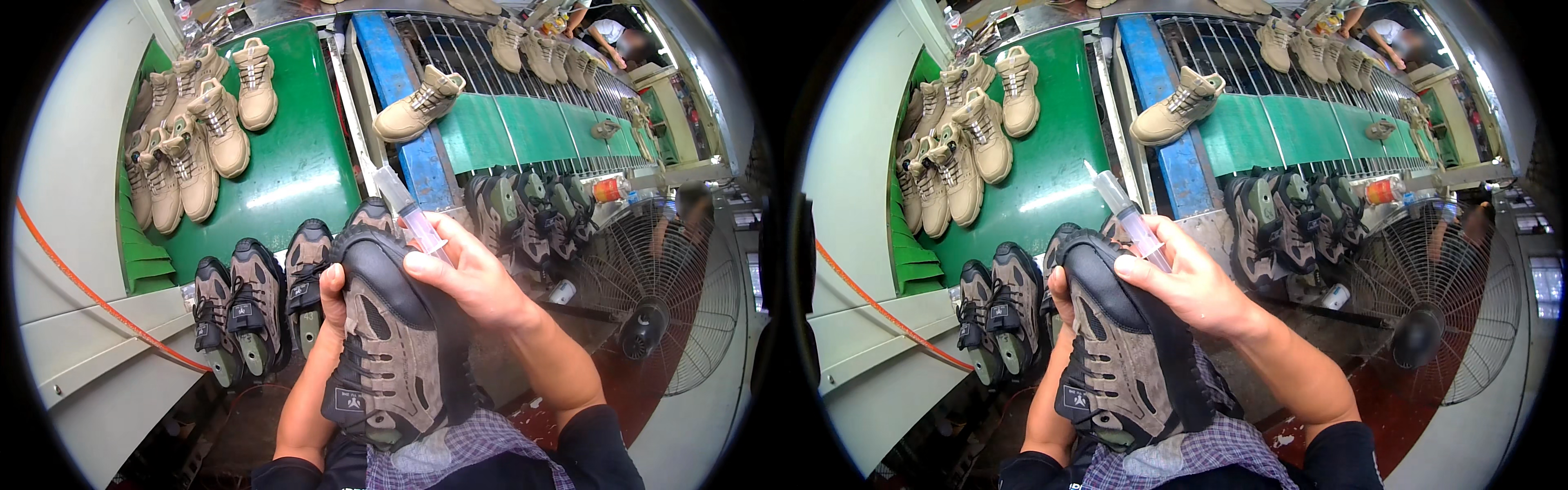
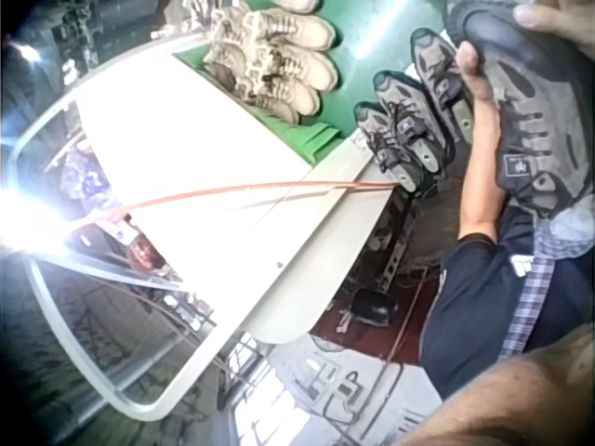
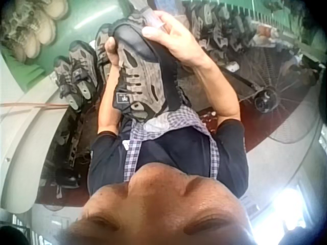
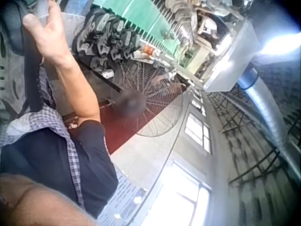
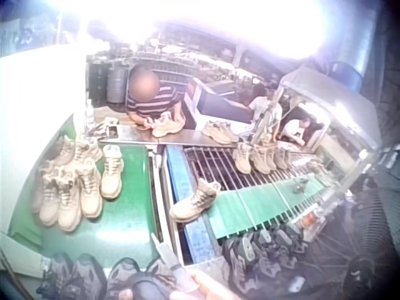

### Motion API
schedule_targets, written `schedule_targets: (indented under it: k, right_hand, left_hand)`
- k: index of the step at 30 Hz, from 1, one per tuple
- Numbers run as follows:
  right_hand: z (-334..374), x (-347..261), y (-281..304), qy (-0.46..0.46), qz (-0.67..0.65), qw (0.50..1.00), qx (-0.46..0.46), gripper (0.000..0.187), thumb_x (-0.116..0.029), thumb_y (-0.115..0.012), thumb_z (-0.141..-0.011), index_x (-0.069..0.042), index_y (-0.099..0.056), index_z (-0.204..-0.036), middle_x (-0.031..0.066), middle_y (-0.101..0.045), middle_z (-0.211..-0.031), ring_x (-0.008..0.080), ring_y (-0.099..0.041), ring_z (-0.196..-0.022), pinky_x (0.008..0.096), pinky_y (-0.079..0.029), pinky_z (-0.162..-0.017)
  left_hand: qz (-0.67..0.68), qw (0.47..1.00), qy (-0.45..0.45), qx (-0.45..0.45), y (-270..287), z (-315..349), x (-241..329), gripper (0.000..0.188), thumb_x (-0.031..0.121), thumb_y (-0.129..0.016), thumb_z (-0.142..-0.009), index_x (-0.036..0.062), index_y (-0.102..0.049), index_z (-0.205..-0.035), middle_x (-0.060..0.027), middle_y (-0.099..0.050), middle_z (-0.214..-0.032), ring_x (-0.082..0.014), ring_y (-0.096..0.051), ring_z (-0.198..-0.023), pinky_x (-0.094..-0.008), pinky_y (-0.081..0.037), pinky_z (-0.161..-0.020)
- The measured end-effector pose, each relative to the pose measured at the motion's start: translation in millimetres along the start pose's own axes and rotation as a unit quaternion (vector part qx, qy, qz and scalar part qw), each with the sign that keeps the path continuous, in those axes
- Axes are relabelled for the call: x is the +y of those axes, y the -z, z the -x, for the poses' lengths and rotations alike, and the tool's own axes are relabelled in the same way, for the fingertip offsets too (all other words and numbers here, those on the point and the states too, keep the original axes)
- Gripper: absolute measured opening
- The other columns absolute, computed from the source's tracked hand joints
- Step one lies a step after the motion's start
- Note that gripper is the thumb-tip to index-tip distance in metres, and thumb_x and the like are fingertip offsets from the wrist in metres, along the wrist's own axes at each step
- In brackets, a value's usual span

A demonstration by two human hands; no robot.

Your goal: The person applies a liquid from a syringe along the seam of a shoe and then uses a flat tool to smooth the adhesive while working at a conveyor belt station.

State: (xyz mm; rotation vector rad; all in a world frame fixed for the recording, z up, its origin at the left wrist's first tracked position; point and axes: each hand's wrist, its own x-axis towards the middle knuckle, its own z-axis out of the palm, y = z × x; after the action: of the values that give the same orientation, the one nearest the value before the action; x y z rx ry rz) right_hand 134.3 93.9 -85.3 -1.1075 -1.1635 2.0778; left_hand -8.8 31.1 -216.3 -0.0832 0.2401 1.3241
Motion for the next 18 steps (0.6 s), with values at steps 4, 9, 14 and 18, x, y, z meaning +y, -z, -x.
schedule_targets:
  k: [4, 9, 14, 18]
  right_hand:
    - [1, 3, 1, 0.025, 0.051, 0.998, 0.004, 0.051, -0.019, -0.066, -0.101, 0.000, -0.040, -0.141, 0.0025, -0.057, -0.111, 0.0074, -0.055, -0.100, 0.0256, -0.049, -0.089]
    - [1, 6, 0, 0.039, 0.044, 0.998, 0.015, 0.052, -0.022, -0.065, -0.102, 0.000, -0.040, -0.142, 0.0018, -0.056, -0.110, 0.0072, -0.054, -0.102, 0.0260, -0.047, -0.091]
    - [1, 4, -1, 0.037, 0.015, 0.999, 0.013, 0.051, -0.023, -0.064, -0.103, 0.001, -0.040, -0.141, 0.0016, -0.056, -0.111, 0.0072, -0.054, -0.103, 0.0261, -0.046, -0.093]
    - [-1, 5, 3, 0.032, 0.044, 0.998, 0.019, 0.048, -0.022, -0.064, -0.102, 0.000, -0.043, -0.139, 0.0022, -0.057, -0.113, 0.0071, -0.055, -0.103, 0.0256, -0.047, -0.091]
  left_hand:
    - [0.004, 1.000, 0.007, 0.003, -2, 1, -1, 0.092, 0.068, -0.072, -0.078, -0.0059, -0.056, -0.130, -0.0227, -0.066, -0.122, -0.0333, -0.069, -0.106, -0.0459, -0.058, -0.094]
    - [-0.005, 1.000, 0.001, -0.001, -7, 0, 1, 0.091, 0.068, -0.071, -0.079, -0.0048, -0.056, -0.131, -0.0225, -0.066, -0.122, -0.0336, -0.069, -0.106, -0.0466, -0.058, -0.094]
    - [-0.006, 1.000, -0.001, -0.002, -13, 0, 2, 0.090, 0.068, -0.070, -0.079, -0.0040, -0.057, -0.130, -0.0220, -0.066, -0.122, -0.0335, -0.069, -0.106, -0.0466, -0.058, -0.095]
    - [-0.006, 1.000, -0.002, -0.010, -7, -3, 3, 0.088, 0.067, -0.069, -0.081, -0.0033, -0.056, -0.133, -0.0218, -0.066, -0.123, -0.0332, -0.069, -0.108, -0.0464, -0.057, -0.097]
